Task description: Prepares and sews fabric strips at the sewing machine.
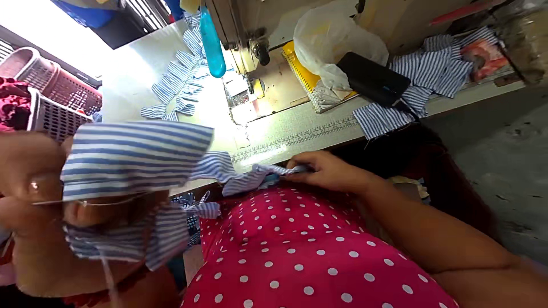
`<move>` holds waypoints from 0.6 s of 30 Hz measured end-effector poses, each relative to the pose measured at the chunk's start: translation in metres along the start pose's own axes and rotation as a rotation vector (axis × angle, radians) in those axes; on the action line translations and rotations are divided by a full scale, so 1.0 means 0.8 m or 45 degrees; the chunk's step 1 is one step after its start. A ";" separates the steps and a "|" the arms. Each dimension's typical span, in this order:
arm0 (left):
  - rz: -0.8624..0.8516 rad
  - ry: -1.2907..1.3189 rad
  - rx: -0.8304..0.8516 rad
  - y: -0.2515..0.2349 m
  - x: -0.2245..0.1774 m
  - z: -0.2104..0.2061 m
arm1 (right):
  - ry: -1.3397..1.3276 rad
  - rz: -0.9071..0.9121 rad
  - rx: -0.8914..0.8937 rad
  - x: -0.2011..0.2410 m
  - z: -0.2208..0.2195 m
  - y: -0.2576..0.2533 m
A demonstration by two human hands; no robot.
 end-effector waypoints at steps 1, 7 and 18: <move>0.012 -0.015 -0.068 0.001 0.004 0.009 | -0.015 -0.033 -0.099 -0.008 0.025 0.016; 0.675 -1.027 0.195 0.030 0.119 0.026 | 0.064 -0.177 -0.604 -0.003 0.151 0.104; 0.421 -0.913 0.463 -0.024 0.206 -0.109 | 0.207 0.226 -0.329 0.120 0.076 0.031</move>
Point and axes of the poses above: each hand's wrist, its own y-axis away from the middle knuckle, its own z-axis out of the back of the hand, x = y × z, the point moved 8 cm from there along -y, towards the middle knuckle, and after that the axes turned 10 degrees about y, right-handed, at the moved point
